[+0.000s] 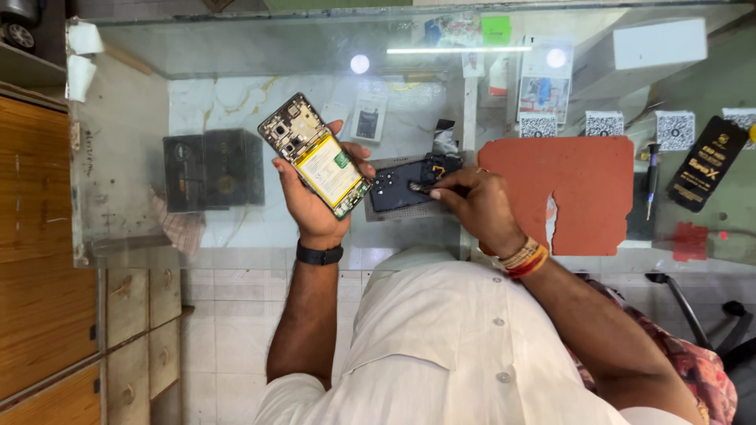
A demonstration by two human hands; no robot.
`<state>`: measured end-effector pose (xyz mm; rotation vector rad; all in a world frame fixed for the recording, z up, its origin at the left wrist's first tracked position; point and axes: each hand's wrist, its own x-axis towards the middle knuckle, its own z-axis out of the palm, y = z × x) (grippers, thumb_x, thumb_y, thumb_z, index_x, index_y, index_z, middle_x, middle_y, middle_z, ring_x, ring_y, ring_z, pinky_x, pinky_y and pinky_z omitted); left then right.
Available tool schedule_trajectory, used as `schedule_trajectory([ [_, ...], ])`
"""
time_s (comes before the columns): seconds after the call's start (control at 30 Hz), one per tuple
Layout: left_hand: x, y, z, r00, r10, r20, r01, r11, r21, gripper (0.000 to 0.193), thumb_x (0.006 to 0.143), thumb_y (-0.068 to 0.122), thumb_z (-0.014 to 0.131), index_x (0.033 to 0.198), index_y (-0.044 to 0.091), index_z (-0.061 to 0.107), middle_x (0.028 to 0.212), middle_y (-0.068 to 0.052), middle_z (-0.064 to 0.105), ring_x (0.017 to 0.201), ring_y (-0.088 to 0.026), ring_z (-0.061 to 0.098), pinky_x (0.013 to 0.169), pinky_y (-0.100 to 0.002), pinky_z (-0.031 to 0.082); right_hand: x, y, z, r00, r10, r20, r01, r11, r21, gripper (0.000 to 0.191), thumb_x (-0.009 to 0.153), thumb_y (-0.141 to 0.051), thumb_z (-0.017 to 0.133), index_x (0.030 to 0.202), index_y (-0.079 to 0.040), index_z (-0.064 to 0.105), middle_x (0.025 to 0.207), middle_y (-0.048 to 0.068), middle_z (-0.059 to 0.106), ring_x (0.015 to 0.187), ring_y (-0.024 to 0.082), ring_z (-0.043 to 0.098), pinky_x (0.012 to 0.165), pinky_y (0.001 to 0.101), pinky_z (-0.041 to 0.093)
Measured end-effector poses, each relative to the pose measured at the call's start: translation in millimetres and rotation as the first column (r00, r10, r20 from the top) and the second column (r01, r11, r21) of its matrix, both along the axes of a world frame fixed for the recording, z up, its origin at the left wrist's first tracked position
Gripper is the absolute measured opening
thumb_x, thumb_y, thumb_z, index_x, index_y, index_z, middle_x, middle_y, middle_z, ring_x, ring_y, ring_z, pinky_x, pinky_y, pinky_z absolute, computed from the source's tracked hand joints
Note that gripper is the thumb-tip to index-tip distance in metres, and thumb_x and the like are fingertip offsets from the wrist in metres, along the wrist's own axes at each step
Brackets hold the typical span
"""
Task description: The person repairs a smartphone at a glass service counter. They pry open the phone's back cover, work on the internal battery and components with their fingers, hold the exposed phone up, handle a second phone and its separated parts, and press the assembled phone's screen while people stand nearby at the counter.
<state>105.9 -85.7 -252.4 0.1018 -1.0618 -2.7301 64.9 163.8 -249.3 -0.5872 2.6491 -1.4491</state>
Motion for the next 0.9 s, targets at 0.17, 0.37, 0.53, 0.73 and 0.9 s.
schedule_trajectory([
  [0.17,11,-13,-5,0.999,0.053,-0.001,-0.053,0.999,-0.006,0.099,0.096,0.081,0.04,0.147,-0.004,0.051,0.105,-0.024,0.069,0.083,-0.033,0.068,0.075,-0.042,0.056,-10,-5,11,0.974,-0.025,-0.226,0.062,0.986,0.158,0.018,0.087,-0.015,0.084,0.101,-0.005,0.077,0.093,0.011,0.07,0.082,0.028,0.069,0.07,0.0381,0.055],
  [0.37,17,-21,-23,0.998,0.023,0.06,-0.027,0.997,0.071,0.101,0.093,0.082,0.042,0.148,-0.003,0.05,0.105,-0.023,0.069,0.086,-0.034,0.067,0.078,-0.046,0.055,-21,4,14,0.969,0.075,-0.236,0.013,0.937,0.35,0.022,0.085,-0.015,0.079,0.105,-0.006,0.076,0.1,0.012,0.072,0.09,0.036,0.067,0.078,0.0462,0.053],
  [0.53,16,-14,-19,1.0,-0.001,0.027,0.001,1.0,-0.012,0.101,0.095,0.083,0.041,0.142,-0.005,0.053,0.102,-0.025,0.068,0.086,-0.036,0.064,0.078,-0.047,0.054,0,33,19,0.919,-0.056,-0.39,0.131,0.977,0.168,0.018,0.088,-0.014,0.077,0.104,-0.006,0.073,0.105,0.012,0.072,0.096,0.033,0.068,0.086,0.0437,0.054],
  [0.73,16,-6,-10,0.997,-0.033,0.069,0.039,0.996,-0.079,0.099,0.097,0.083,0.041,0.139,-0.006,0.052,0.104,-0.025,0.067,0.092,-0.036,0.066,0.077,-0.048,0.055,18,99,13,0.831,-0.408,-0.378,0.437,0.9,-0.01,0.008,0.091,-0.01,0.079,0.097,-0.008,0.075,0.094,0.009,0.074,0.082,0.027,0.069,0.074,0.0394,0.054],
  [0.9,12,9,-8,0.993,0.036,0.11,-0.017,0.986,-0.168,0.104,0.091,0.082,0.042,0.15,-0.004,0.048,0.121,-0.016,0.066,0.093,-0.035,0.066,0.071,-0.051,0.056,30,176,1,0.615,-0.686,-0.389,0.751,0.66,0.024,0.009,0.09,-0.004,0.078,0.098,-0.005,0.076,0.087,0.011,0.068,0.074,0.026,0.065,0.068,0.0375,0.052],
])
